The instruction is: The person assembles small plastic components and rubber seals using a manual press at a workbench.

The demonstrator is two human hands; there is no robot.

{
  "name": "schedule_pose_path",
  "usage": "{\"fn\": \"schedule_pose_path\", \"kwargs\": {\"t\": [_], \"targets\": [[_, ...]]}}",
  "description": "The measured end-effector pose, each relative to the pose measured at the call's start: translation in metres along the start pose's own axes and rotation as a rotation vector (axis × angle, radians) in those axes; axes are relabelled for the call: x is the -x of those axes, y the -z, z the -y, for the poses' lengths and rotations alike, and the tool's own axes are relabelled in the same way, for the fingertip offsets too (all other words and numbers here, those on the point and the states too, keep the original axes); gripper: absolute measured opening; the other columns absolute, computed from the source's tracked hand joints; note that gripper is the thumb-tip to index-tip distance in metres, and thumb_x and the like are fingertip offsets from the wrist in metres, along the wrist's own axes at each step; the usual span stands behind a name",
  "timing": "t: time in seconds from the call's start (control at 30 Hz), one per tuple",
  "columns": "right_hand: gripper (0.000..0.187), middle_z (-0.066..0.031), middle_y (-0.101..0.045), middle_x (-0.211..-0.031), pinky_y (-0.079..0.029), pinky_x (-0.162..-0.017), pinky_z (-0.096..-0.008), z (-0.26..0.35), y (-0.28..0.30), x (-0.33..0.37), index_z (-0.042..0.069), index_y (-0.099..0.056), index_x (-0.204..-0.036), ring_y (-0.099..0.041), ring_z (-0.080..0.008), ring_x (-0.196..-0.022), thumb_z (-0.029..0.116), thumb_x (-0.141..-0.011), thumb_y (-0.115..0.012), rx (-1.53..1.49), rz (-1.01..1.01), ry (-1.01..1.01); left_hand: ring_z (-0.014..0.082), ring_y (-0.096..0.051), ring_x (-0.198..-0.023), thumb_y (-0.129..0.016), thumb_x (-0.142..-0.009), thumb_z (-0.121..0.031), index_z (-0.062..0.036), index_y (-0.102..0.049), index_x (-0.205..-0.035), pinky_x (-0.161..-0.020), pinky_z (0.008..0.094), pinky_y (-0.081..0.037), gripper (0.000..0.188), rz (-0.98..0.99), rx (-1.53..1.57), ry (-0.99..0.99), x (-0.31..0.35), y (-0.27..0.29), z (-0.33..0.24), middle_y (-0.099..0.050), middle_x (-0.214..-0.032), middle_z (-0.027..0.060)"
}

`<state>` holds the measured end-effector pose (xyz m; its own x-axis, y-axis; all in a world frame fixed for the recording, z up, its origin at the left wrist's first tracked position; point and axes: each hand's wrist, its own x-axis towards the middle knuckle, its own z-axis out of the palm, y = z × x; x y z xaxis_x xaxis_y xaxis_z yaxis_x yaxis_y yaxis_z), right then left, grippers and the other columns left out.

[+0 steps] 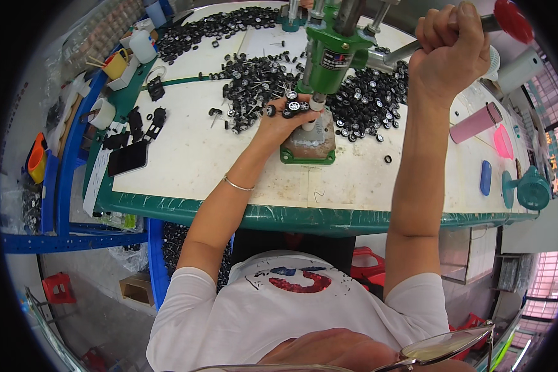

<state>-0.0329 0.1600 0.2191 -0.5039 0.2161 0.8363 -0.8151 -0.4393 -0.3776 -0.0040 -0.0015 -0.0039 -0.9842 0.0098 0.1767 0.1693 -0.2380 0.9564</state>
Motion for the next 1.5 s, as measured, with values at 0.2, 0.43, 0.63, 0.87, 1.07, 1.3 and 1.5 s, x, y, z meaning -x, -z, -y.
{"fn": "schedule_pose_path", "kwargs": {"t": [0.2,0.43,0.63,0.87,1.07,1.3,1.5], "targets": [[0.028,0.0091,-0.032,-0.053,-0.017,-0.036,-0.0208,-0.03,0.026,-0.068,0.015,-0.045,-0.068,-0.026,-0.0027,-0.04,0.025,-0.091,-0.059,-0.775,0.104,-1.032,0.0097,-0.062,-0.081,-0.08,-0.073,-0.015,-0.0058,-0.069,-0.102,-0.078,0.0253,-0.048,0.032,-0.077,0.003,0.083,0.0,-0.003,-0.009,-0.069,-0.091,0.003],[0.021,0.0083,-0.04,-0.054,-0.019,-0.035,-0.0214,-0.082,0.026,-0.055,0.012,-0.055,-0.078,-0.031,-0.0042,-0.039,0.028,-0.092,-0.059,0.146,0.036,-0.685,0.0158,-0.066,-0.08,-0.073,-0.079,-0.007,-0.0033,-0.068,-0.096,-0.073,0.027,-0.05,0.019,-0.17,0.281,0.142,0.01,0.042,-0.022,-0.069,-0.091,0.0057],[0.027,0.0021,-0.055,-0.077,-0.04,-0.054,-0.0201,-0.055,0.051,-0.006,0.005,-0.061,-0.103,-0.051,-0.0075,-0.064,0.03,-0.095,-0.056,0.282,0.09,-0.679,0.0143,-0.064,-0.077,-0.08,-0.073,-0.013,-0.0028,-0.067,-0.094,-0.074,0.026,-0.051,0.027,-0.086,-0.278,0.319,0.14,0.126,-0.066,-0.067,-0.086,0.0035],[0.026,0.001,-0.06,-0.082,-0.042,-0.057,-0.0187,-0.025,0.139,0.045,0.005,-0.064,-0.105,-0.055,-0.0058,-0.067,0.027,-0.091,-0.061,0.665,0.317,-0.824,0.0143,-0.063,-0.094,-0.085,-0.063,-0.016,-0.0011,-0.067,-0.104,-0.083,0.0297,-0.051,0.047,-0.073,-1.024,0.874,0.317,0.193,-0.09,-0.069,-0.097,0.0081],[0.019,0.0005,-0.062,-0.082,-0.045,-0.06,-0.0222,-0.002,0.191,0.094,0.005,-0.065,-0.1,-0.055,-0.0065,-0.068,0.019,-0.088,-0.064,0.87,0.564,-0.88,0.0143,-0.065,-0.082,-0.076,-0.074,-0.012,-0.0004,-0.066,-0.105,-0.078,0.0291,-0.05,0.034,-0.078,-0.859,0.8,0.286,0.17,-0.095,-0.07,-0.088,0.007],[0.024,-0.0071,-0.062,-0.098,-0.049,-0.074,-0.0346,0.009,0.208,0.145,0.009,-0.063,-0.103,-0.061,-0.0238,-0.082,0.019,-0.081,-0.068,1.191,0.763,-0.746,0.0078,-0.056,-0.065,-0.066,-0.085,-0.013,0.0009,-0.069,-0.095,-0.061,0.0222,-0.046,0.018,-0.123,-0.845,0.082,0.103,0.093,-0.063,-0.067,-0.078,0.0043],[0.031,-0.0097,-0.058,-0.111,-0.046,-0.086,-0.0382,0.012,0.218,0.171,0.009,-0.06,-0.109,-0.055,-0.0297,-0.103,0.017,-0.08,-0.067,1.354,0.7,-0.519,0.0305,-0.066,-0.073,-0.067,-0.078,-0.019,-0.0048,-0.072,-0.086,-0.066,0.0387,-0.052,0.016,-0.223,-1.264,-0.002,0.004,0.058,-0.001,-0.069,-0.08,0.0152]]}}
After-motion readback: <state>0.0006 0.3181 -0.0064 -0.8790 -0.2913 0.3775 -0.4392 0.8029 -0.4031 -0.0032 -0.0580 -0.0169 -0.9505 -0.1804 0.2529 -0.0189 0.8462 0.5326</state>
